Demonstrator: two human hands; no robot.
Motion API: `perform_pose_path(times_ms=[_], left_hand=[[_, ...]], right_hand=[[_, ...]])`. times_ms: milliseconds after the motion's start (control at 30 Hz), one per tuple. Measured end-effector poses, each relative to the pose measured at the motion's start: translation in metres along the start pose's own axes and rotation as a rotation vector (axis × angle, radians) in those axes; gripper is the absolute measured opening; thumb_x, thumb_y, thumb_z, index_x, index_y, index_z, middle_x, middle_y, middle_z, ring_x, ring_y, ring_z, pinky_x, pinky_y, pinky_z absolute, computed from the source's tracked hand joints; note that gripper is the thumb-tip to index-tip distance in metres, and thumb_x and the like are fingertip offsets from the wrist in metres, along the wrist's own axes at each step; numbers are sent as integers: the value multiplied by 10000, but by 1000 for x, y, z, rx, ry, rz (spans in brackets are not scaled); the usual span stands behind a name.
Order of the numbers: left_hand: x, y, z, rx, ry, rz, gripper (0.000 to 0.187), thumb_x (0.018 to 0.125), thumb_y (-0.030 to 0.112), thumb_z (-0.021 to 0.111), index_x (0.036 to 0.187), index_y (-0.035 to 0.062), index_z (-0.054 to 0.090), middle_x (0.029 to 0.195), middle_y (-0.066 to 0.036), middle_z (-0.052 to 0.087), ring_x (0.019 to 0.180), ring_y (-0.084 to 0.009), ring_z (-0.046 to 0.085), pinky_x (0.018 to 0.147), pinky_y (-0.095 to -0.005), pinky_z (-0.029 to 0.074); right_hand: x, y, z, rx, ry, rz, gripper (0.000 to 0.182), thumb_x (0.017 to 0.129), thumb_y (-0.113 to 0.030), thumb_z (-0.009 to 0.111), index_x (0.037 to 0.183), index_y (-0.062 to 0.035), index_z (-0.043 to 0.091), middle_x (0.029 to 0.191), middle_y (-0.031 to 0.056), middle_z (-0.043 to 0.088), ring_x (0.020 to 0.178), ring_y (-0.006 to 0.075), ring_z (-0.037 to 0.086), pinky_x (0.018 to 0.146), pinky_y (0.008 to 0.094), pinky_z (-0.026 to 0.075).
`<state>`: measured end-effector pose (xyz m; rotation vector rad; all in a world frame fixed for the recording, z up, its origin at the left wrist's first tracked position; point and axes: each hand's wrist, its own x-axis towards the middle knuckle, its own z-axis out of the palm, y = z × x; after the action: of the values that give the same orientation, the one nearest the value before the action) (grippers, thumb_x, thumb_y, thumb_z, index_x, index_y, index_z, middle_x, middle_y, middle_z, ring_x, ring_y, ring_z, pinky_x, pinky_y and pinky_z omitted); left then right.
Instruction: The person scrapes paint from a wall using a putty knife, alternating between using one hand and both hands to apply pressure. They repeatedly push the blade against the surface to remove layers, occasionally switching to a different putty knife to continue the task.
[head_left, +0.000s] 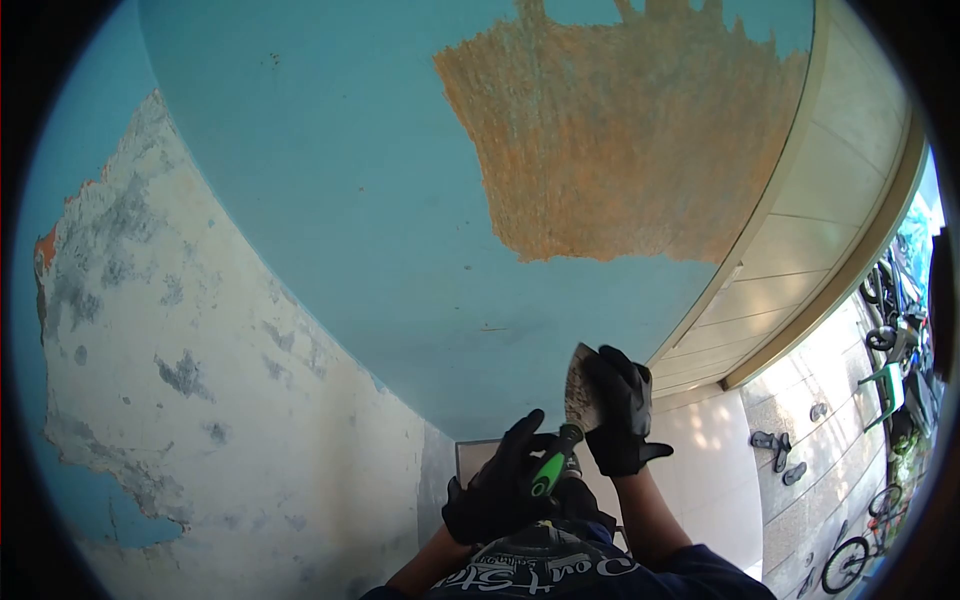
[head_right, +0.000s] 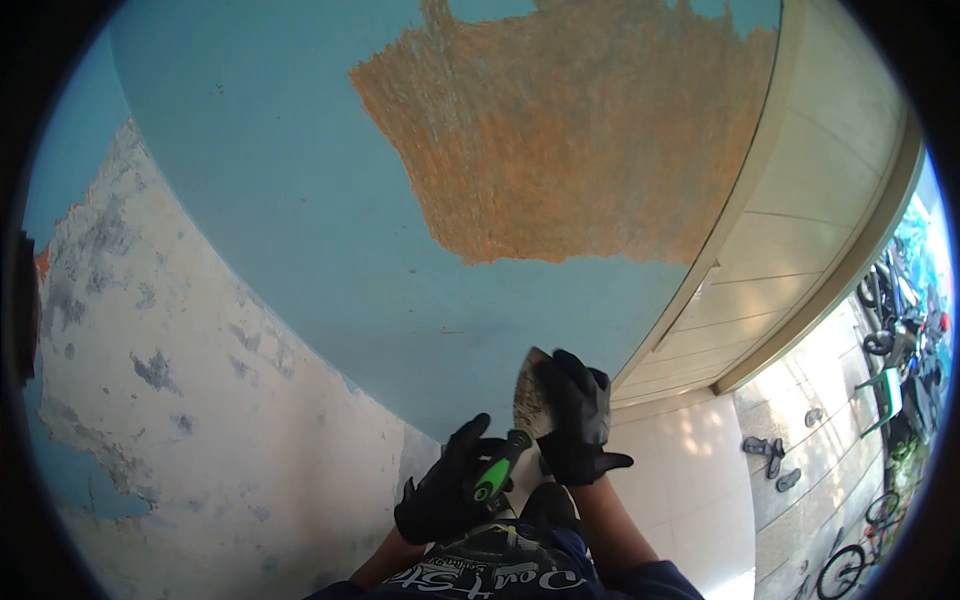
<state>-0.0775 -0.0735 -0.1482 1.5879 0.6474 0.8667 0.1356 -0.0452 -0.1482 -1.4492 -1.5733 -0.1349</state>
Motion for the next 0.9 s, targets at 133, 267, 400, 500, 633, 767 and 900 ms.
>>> perform_pose_path(times_ms=[133,267,400,500,633,767,900], left_hand=[[4,36,3,404,128,96,871,872,198,808,1551,-2,300,1364,-226,560,1150,-291,666,941,-399,565],[18,36,-3,500,188,197,772,879,113,766,1517,-28,354,1353,-227,567,1152,-303,663,954,-400,553],[26,32,-10,430,174,115,754,884,87,747,1516,-35,355,1328,-206,592,1147,-297,664,949,-407,547],[32,25,-12,402,242,114,735,863,60,756,1499,-20,396,1309,-200,604,1132,-299,667,935,-398,549],[46,28,-10,490,373,127,711,840,30,761,1474,-1,443,1298,-200,606,1111,-306,668,932,-394,546],[51,15,-11,546,398,203,639,814,-5,763,1403,3,518,1273,-204,599,1114,-329,650,935,-405,538],[50,4,-8,439,435,157,582,804,-17,768,1344,-13,550,1231,-193,602,1115,-335,636,923,-409,534]], right_hand=[[37,-16,7,51,15,-120,588,689,-110,786,1268,-82,688,1329,174,639,1104,388,574,939,474,494],[69,-22,15,44,48,-178,583,676,-129,811,1249,-123,701,1324,141,645,1086,378,579,927,475,496],[90,-24,19,52,55,-192,581,662,-134,828,1231,-157,709,1301,128,652,1118,382,577,940,482,494],[102,-19,27,44,54,-249,584,648,-135,837,1216,-175,710,1300,108,649,1157,390,570,952,492,493],[110,-16,31,18,51,-280,580,642,-127,835,1205,-190,709,1314,90,641,1186,394,563,961,498,491],[113,-12,32,11,36,-313,573,649,-117,811,1209,-171,707,1329,78,632,1157,376,571,938,494,491],[115,-9,30,65,-13,-308,554,652,-122,797,1199,-153,716,1335,75,631,1096,359,588,906,485,487]])
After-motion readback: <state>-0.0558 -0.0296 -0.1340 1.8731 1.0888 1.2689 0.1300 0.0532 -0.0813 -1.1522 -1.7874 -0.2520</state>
